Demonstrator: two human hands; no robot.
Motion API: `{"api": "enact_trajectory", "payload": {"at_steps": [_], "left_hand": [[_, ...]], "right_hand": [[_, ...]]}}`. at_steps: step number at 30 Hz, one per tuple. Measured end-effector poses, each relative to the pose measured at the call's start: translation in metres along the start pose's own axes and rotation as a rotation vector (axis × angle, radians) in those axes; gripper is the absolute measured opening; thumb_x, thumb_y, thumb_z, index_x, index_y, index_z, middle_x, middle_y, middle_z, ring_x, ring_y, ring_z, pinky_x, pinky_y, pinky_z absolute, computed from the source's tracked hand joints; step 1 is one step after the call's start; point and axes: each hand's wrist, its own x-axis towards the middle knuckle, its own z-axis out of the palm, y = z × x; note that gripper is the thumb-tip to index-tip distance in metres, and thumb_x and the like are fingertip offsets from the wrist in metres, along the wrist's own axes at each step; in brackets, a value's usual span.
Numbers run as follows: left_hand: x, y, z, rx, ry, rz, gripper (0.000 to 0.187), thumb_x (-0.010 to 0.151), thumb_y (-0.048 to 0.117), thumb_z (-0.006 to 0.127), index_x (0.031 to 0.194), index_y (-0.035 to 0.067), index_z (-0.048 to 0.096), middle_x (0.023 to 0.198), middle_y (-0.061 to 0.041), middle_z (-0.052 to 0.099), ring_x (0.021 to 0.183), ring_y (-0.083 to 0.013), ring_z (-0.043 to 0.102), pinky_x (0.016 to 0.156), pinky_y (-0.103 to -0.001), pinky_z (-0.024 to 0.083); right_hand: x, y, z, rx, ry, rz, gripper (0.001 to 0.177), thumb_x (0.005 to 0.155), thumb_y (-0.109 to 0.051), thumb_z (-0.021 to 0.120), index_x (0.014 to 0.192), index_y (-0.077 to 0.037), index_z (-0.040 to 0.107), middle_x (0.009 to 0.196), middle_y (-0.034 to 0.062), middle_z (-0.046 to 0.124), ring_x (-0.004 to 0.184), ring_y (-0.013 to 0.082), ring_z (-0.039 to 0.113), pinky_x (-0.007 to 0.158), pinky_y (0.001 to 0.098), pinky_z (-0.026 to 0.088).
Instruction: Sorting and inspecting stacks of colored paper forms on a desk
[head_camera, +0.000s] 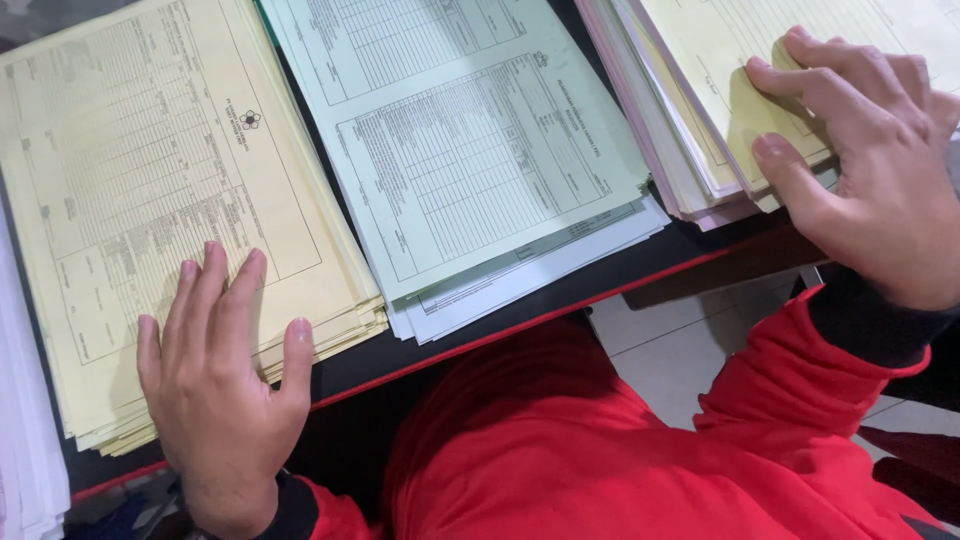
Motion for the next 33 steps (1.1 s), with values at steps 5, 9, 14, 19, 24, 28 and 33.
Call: {"api": "enact_trajectory", "payload": {"at_steps": [5,9,14,19,24,28,33], "left_hand": [[0.001,0.001,-0.002,-0.007,-0.019,-0.013,0.056,0.101,0.033,0.056,0.15,0.007,0.061,0.16,-0.021,0.054,0.148,-0.0398,0.049,0.116,-0.066,0.033],[0.001,0.001,-0.001,-0.011,-0.022,-0.011,0.056,0.102,0.034,0.055,0.151,0.008,0.06,0.16,-0.021,0.054,0.148,-0.04,0.049,0.116,-0.067,0.033],[0.0,0.001,-0.002,-0.017,-0.025,-0.018,0.056,0.101,0.034,0.055,0.151,0.007,0.06,0.16,-0.02,0.054,0.148,-0.0394,0.048,0.116,-0.066,0.033],[0.0,-0.001,0.0,0.012,-0.006,0.004,0.057,0.1,0.033,0.059,0.151,0.007,0.061,0.16,-0.021,0.056,0.147,-0.0399,0.051,0.116,-0.066,0.035],[-0.001,-0.002,0.001,0.034,0.014,0.026,0.057,0.101,0.034,0.058,0.15,0.006,0.063,0.159,-0.022,0.057,0.146,-0.0407,0.053,0.114,-0.065,0.037],[-0.001,-0.001,0.001,0.036,0.015,0.026,0.057,0.101,0.034,0.058,0.15,0.007,0.063,0.159,-0.022,0.057,0.146,-0.0407,0.053,0.115,-0.066,0.037],[-0.001,-0.002,0.001,0.03,0.011,0.019,0.056,0.102,0.035,0.057,0.15,0.007,0.063,0.159,-0.022,0.057,0.146,-0.0405,0.053,0.115,-0.066,0.036]], "right_hand": [[0.001,0.001,0.0,-0.035,0.02,-0.036,0.052,0.106,-0.014,0.055,0.153,0.006,0.065,0.156,0.034,0.059,0.137,0.0485,0.045,0.103,0.06,0.035],[0.003,-0.001,-0.002,-0.015,0.037,-0.062,0.055,0.105,-0.006,0.057,0.158,0.004,0.062,0.154,0.0348,0.06,0.132,0.0514,0.047,0.107,0.0582,0.034],[0.005,-0.005,-0.005,-0.055,-0.008,0.0,0.056,0.105,-0.013,0.053,0.158,0.0,0.061,0.152,0.0318,0.06,0.126,0.0493,0.044,0.096,0.0593,0.036],[0.0,0.007,0.003,-0.01,-0.004,-0.006,0.059,0.109,-0.039,0.05,0.153,-0.003,0.064,0.153,0.0253,0.052,0.134,0.0456,0.037,0.102,0.0585,0.023],[0.0,0.01,0.004,-0.023,-0.009,0.018,0.051,0.108,-0.034,0.059,0.152,-0.011,0.066,0.154,0.0199,0.055,0.134,0.0448,0.038,0.101,0.0589,0.024],[0.002,0.009,0.001,-0.056,-0.023,0.032,0.049,0.107,-0.032,0.06,0.151,-0.013,0.067,0.154,0.0189,0.056,0.132,0.045,0.041,0.096,0.0612,0.029],[0.003,0.014,0.001,-0.148,-0.026,0.004,0.049,0.107,-0.033,0.065,0.152,-0.013,0.071,0.155,0.0165,0.06,0.13,0.0442,0.046,0.093,0.0612,0.039]]}}
